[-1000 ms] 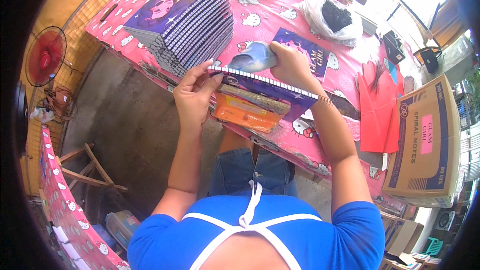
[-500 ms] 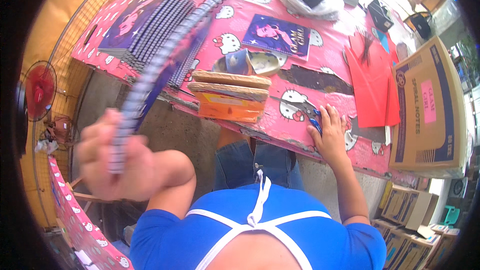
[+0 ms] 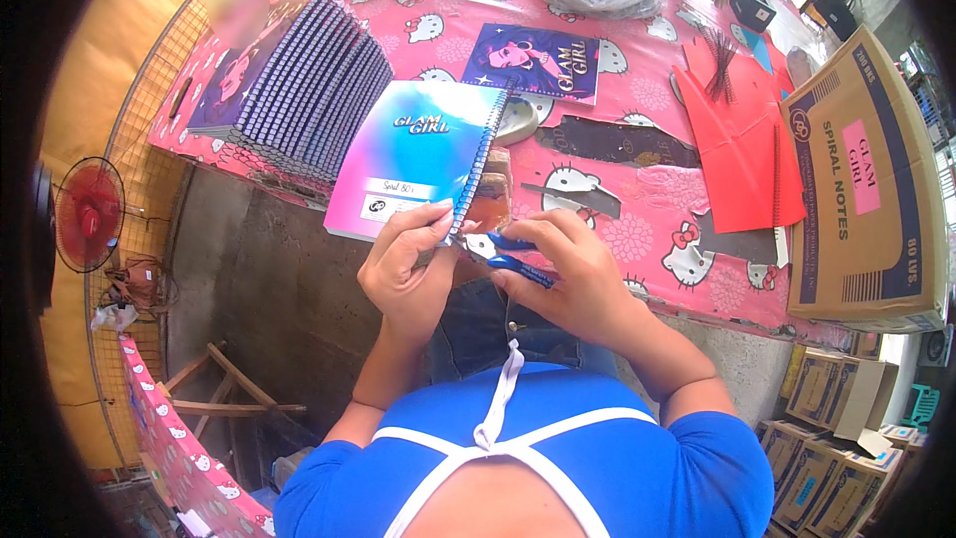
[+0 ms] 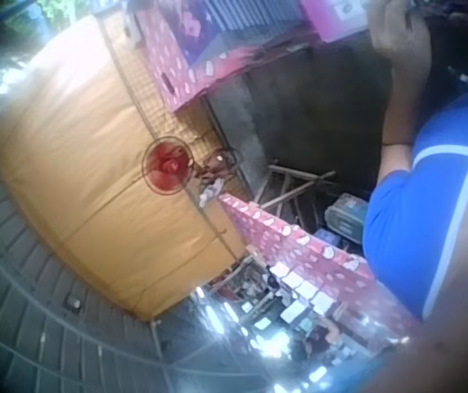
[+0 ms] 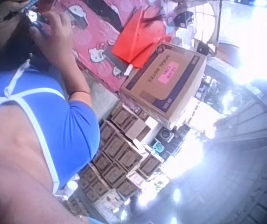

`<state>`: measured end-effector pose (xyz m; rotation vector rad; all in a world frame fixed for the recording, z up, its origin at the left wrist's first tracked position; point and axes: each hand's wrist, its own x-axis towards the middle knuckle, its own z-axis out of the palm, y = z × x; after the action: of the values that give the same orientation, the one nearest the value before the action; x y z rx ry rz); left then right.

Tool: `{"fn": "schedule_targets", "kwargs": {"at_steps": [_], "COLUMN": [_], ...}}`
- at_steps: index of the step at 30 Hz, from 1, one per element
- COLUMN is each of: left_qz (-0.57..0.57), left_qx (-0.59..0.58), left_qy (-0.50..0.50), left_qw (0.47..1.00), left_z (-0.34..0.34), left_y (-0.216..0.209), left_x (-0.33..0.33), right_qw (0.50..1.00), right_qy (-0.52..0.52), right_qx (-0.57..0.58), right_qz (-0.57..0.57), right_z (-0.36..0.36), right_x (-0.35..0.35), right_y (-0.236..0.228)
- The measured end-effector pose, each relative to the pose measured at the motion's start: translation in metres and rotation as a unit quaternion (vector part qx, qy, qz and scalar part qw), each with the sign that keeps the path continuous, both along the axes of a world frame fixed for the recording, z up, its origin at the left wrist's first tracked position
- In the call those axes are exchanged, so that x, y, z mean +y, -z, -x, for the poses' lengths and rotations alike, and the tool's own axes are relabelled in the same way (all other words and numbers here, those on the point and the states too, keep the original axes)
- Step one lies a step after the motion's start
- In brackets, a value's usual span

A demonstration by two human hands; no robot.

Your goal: The person assembles spiral notebooks by inserting plastic coils into the punched edges, trimming the excess coil with nippers, and stacking the finished products.

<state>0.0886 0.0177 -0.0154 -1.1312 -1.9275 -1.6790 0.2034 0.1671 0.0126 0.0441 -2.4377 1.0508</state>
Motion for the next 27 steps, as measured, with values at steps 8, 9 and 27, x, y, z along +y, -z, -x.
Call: {"fn": "schedule_targets", "kwargs": {"at_steps": [8,9,27], "left_qz": [0.009,0.028,-0.362], "left_qx": [0.119,0.136,-0.193], "left_qy": [-0.052,-0.091,-0.199], "left_qw": [0.991,0.986,0.89], "left_z": [0.022,0.032,0.294], "left_y": [-0.029,-0.041,-0.078], "left_x": [-0.001,-0.005,-0.105], "right_qw": [0.814,0.884,0.972], "right_qy": [-0.15,-0.094,0.106], "right_qx": [-0.232,-0.203,-0.129], "right_qz": [0.511,0.411,-0.167], "right_z": [0.012,0.01,0.221], "right_x": [0.021,0.027,0.253], "right_y": [0.004,0.006,0.057]}}
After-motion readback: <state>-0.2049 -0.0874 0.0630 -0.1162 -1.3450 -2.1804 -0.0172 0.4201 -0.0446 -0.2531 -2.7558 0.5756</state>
